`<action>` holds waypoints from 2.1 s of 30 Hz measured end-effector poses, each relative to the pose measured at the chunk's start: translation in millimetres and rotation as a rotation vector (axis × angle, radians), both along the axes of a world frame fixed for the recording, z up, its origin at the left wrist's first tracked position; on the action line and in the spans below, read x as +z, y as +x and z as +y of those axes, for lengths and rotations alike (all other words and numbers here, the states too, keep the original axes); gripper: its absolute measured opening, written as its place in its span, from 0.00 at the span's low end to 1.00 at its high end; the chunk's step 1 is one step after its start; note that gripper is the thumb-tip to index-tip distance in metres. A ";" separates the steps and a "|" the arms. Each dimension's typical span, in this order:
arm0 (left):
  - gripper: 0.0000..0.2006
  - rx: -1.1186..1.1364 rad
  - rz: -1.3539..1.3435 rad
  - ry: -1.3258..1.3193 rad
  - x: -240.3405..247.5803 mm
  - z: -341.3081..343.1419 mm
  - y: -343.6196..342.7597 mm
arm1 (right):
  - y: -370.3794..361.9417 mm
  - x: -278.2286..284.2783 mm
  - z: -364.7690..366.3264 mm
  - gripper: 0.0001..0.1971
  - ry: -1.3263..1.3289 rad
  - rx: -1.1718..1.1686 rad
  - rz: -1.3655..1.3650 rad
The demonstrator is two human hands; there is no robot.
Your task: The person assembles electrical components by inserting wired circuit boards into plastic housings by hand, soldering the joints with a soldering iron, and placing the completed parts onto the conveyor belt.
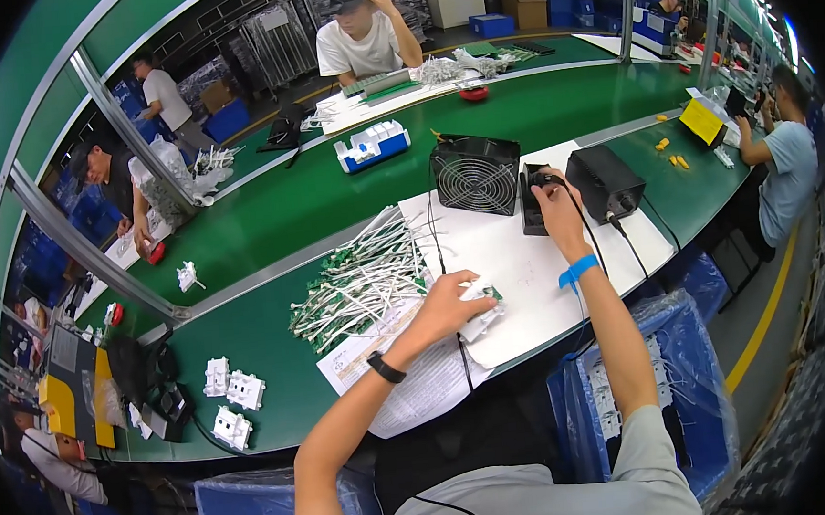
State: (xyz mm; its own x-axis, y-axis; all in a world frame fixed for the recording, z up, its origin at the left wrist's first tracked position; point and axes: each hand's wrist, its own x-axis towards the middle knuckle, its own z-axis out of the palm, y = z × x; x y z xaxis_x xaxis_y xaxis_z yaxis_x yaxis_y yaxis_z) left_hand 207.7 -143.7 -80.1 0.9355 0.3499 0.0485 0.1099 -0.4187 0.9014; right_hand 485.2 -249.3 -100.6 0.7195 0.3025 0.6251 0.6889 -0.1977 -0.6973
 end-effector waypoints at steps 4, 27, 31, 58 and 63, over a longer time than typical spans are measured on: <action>0.29 0.030 -0.008 0.173 -31.7 7.9 23.0 | 1.3 10.4 -4.1 0.10 -0.100 -0.086 -0.183; 0.18 -0.128 -0.140 0.710 -27.3 -7.5 18.4 | -73.7 -23.9 -67.0 0.04 0.421 0.246 0.311; 0.17 -0.120 -0.178 0.739 -27.6 -6.5 20.5 | -73.4 -32.6 -58.1 0.06 0.341 0.301 0.169; 0.18 -0.053 -0.230 0.734 -37.0 -9.9 19.6 | -70.2 -44.3 -58.7 0.06 0.250 0.522 0.173; 0.17 -0.063 -0.225 0.741 -35.6 -9.9 19.0 | -70.3 -44.7 -59.0 0.06 0.241 0.518 0.184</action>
State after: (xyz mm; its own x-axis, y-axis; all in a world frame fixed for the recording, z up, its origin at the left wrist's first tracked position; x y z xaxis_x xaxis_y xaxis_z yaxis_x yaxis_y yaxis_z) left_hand 226.7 -153.6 -115.7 0.8923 0.0988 0.4405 -0.0866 -0.9202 0.3818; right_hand 414.8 -308.3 -145.3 0.6194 0.5080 0.5986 0.5170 0.3098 -0.7979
